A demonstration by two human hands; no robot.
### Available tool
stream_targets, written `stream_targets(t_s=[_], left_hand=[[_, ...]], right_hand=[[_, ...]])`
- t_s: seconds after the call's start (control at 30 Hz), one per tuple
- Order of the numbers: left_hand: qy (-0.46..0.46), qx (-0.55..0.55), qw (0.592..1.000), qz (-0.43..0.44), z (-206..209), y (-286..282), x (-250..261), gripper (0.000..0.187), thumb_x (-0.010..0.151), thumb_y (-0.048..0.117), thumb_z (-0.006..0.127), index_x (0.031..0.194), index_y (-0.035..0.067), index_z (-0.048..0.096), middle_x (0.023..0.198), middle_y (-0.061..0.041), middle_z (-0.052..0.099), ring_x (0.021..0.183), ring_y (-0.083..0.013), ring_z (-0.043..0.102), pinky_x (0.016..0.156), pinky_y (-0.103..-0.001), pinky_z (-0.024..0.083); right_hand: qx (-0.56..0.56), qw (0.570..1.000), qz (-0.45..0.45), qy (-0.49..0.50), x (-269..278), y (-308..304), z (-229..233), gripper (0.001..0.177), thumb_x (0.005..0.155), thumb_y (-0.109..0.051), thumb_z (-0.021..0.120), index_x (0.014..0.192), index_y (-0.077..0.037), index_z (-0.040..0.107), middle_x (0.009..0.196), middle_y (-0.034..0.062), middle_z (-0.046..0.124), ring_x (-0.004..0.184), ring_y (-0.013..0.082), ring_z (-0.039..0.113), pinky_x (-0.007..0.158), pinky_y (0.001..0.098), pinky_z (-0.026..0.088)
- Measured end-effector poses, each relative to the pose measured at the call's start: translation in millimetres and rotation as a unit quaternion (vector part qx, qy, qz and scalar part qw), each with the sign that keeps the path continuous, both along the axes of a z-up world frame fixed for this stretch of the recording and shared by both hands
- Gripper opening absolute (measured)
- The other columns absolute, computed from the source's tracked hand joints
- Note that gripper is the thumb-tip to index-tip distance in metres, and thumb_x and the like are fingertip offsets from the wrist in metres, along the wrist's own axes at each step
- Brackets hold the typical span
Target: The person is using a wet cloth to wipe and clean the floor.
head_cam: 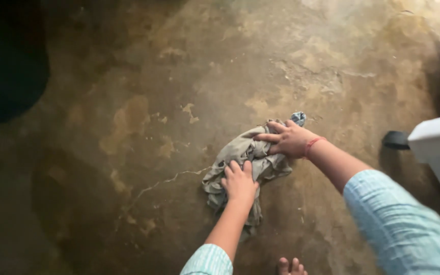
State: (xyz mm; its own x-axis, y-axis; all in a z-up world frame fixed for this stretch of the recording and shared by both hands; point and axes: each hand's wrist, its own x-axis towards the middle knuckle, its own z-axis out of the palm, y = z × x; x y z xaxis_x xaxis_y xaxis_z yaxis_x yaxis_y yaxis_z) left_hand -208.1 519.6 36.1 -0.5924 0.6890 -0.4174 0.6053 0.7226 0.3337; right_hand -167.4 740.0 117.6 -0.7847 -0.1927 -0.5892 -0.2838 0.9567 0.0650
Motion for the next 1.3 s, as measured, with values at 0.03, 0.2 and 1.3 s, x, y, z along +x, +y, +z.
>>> stream_targets(t_s=[0.03,0.2,1.3], left_hand=[[0.002,-0.002,1.0,0.01,-4.5,2.4,-1.3,0.066,0.076,0.043,0.086,0.127,0.022,0.05,0.131,-0.015,0.044,0.124,-0.0386,0.046,0.089,-0.058,0.05],[0.083,0.031,0.996,-0.012,-19.0,5.5,2.0,0.075,0.069,0.044,0.088,0.129,0.022,0.048,0.135,-0.019,0.044,0.12,-0.0409,0.047,0.085,-0.059,0.05],[0.112,0.107,0.945,-0.288,-36.6,141.5,-142.3,0.066,0.068,0.04,0.083,0.126,0.026,0.056,0.134,-0.017,0.048,0.121,-0.0365,0.048,0.088,-0.059,0.045]], right_hand=[[-0.002,1.0,0.01,0.002,-3.3,3.3,-2.2,0.033,0.09,-0.03,0.061,0.119,-0.044,0.068,0.166,-0.0122,0.021,0.149,0.0326,0.026,0.096,0.053,0.046],[-0.038,0.999,0.006,0.032,2.2,13.8,-5.0,0.034,0.085,-0.031,0.063,0.117,-0.041,0.069,0.165,-0.009,0.022,0.145,0.038,0.03,0.087,0.0519,0.051],[-0.03,0.959,-0.235,0.155,8.0,75.4,-43.5,0.031,0.078,-0.03,0.068,0.108,-0.036,0.075,0.161,-0.0042,0.035,0.137,0.0419,0.038,0.084,0.0525,0.052]])
